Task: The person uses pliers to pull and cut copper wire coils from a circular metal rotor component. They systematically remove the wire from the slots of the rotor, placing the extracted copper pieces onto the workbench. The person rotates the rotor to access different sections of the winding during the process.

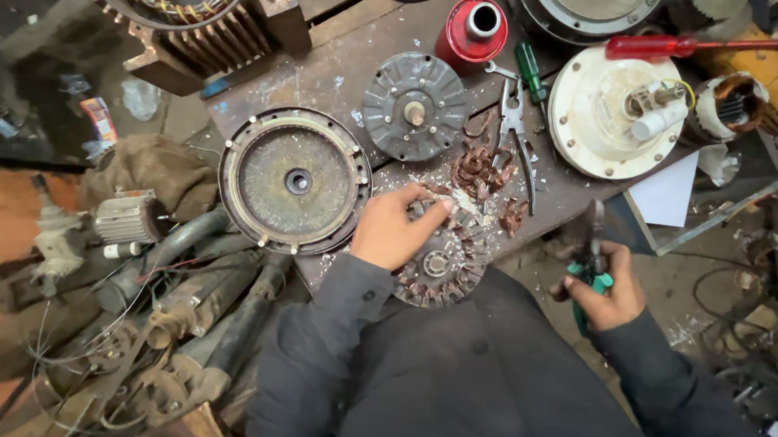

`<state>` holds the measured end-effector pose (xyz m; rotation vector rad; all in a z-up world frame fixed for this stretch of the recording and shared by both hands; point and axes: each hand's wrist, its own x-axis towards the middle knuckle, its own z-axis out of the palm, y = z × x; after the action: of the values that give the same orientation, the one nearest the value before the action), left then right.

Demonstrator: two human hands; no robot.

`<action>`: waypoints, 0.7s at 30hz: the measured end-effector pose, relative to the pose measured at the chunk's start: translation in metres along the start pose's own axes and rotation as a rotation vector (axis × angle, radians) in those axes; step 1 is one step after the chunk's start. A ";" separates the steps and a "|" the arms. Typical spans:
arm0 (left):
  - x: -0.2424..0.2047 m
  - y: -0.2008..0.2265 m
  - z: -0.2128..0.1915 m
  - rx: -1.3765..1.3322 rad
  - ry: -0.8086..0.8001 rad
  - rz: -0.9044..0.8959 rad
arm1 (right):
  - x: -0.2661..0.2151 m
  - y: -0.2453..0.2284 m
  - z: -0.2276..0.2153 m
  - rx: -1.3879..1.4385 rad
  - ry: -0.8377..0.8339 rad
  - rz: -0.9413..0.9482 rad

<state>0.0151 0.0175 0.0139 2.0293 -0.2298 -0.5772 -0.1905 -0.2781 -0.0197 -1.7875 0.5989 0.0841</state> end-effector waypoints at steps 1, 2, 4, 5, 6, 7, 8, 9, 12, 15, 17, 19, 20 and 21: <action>-0.001 -0.001 0.000 0.009 0.001 -0.044 | -0.002 0.003 0.003 -0.065 0.025 -0.091; 0.000 -0.003 0.000 0.017 0.003 -0.088 | -0.002 0.004 0.006 -0.129 0.051 -0.183; 0.005 -0.005 0.002 0.009 0.040 -0.070 | 0.005 -0.001 0.008 -0.360 0.045 -0.272; 0.007 -0.007 0.003 -0.006 0.073 -0.015 | 0.008 -0.006 0.008 -0.527 0.010 -0.263; 0.009 -0.009 0.005 -0.021 0.106 0.041 | 0.012 -0.013 0.007 -0.694 -0.025 -0.253; 0.010 -0.010 0.006 -0.009 0.115 0.056 | 0.016 -0.020 0.008 -0.773 -0.094 -0.349; 0.011 -0.012 0.007 0.003 0.123 0.072 | 0.022 -0.029 0.008 -0.852 -0.164 -0.445; 0.010 -0.013 0.009 0.014 0.128 0.083 | 0.025 -0.038 0.009 -0.930 -0.238 -0.538; 0.009 -0.014 0.011 0.030 0.130 0.069 | 0.033 -0.067 0.010 -1.098 -0.246 -0.730; 0.006 -0.011 0.012 0.054 0.131 0.044 | 0.043 -0.095 0.017 -1.158 -0.270 -0.818; 0.004 -0.007 0.013 0.088 0.123 0.017 | 0.047 -0.109 0.025 -1.197 -0.296 -0.798; 0.005 -0.003 0.012 0.095 0.125 0.012 | 0.047 -0.117 0.033 -1.302 -0.306 -0.794; 0.005 -0.002 0.011 0.087 0.131 0.021 | 0.046 -0.119 0.035 -1.387 -0.303 -0.800; 0.005 -0.001 0.011 0.079 0.137 0.027 | 0.047 -0.119 0.037 -1.470 -0.301 -0.805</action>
<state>0.0141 0.0077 0.0076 2.1292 -0.2005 -0.4164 -0.0891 -0.2391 0.0572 -3.1888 -0.6710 0.2753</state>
